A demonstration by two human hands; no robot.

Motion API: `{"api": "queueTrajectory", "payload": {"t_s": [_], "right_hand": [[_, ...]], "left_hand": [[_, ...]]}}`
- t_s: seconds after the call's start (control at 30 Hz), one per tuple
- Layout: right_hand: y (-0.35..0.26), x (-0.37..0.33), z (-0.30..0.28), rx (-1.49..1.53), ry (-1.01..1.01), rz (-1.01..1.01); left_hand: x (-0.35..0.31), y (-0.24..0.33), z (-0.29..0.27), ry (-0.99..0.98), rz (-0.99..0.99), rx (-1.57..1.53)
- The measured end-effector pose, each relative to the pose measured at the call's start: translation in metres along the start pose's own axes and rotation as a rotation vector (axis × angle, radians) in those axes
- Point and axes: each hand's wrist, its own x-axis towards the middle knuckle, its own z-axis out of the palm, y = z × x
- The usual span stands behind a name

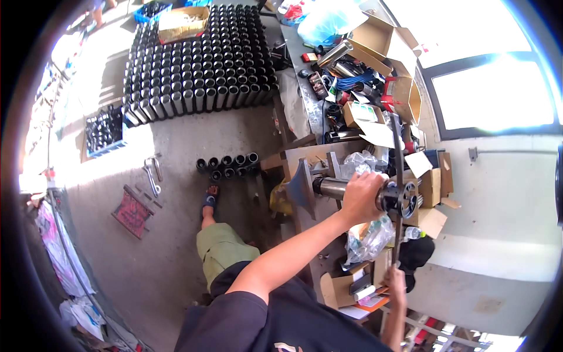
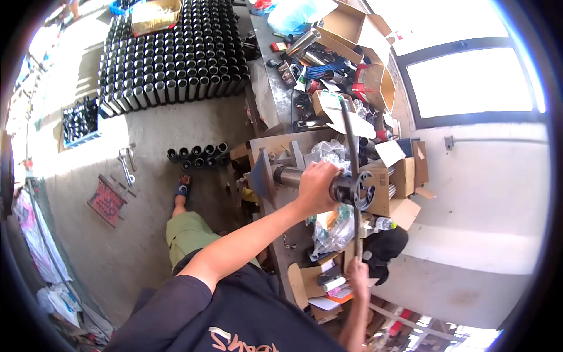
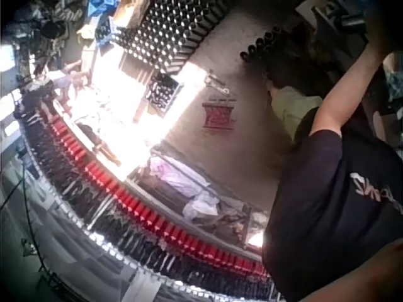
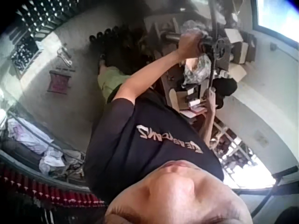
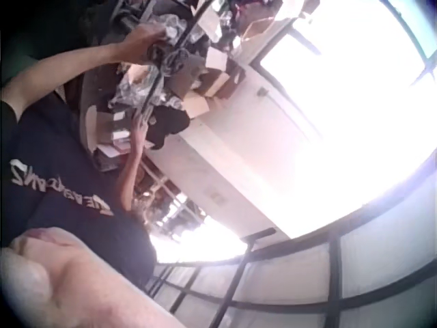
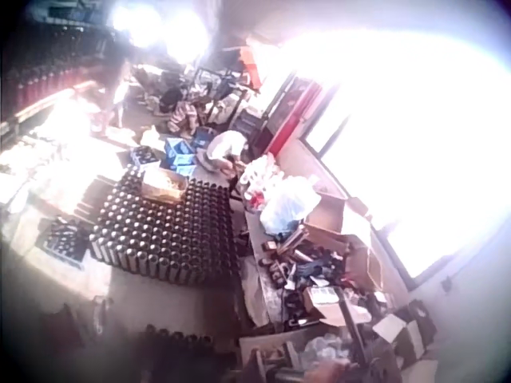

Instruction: The person assembles metal fire extinguisher cylinders using a manual vice-like tool on a workbench, picking up cylinders one at a time, tightening them, and then placing them into a cart.

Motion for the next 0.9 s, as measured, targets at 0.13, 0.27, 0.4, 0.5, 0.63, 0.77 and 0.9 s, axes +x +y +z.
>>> {"api": "queueTrajectory", "payload": {"t_s": [0.13, 0.27, 0.4, 0.5, 0.63, 0.77, 0.9], "right_hand": [[-0.161, -0.065, -0.021, -0.367, -0.333, -0.228], [-0.204, -0.088, 0.097, 0.254, -0.482, -0.068], [-0.262, -0.155, 0.334, 1.307, -0.602, -0.445], [-0.34, -0.15, 0.39, 1.342, -0.378, -0.58], [-0.309, -0.092, 0.346, 1.055, -0.081, -0.761], [-0.328, 0.062, 0.187, 0.542, 0.945, -0.969], [-0.409, 0.16, 0.054, -0.616, 0.889, -1.56]], "left_hand": [[0.0, 0.024, 0.021, 0.294, 0.04, 0.071], [0.043, 0.0, -0.019, -0.055, -0.192, -0.176], [0.109, -0.021, -0.029, -0.966, -0.217, -0.484], [0.135, -0.018, -0.043, -1.222, -0.057, -0.218], [0.084, 0.006, -0.123, -0.983, -0.705, 0.118], [0.005, 0.099, -0.252, -0.76, -1.252, -0.288], [-0.011, 0.176, -0.203, -0.573, -0.516, 0.729]]}}
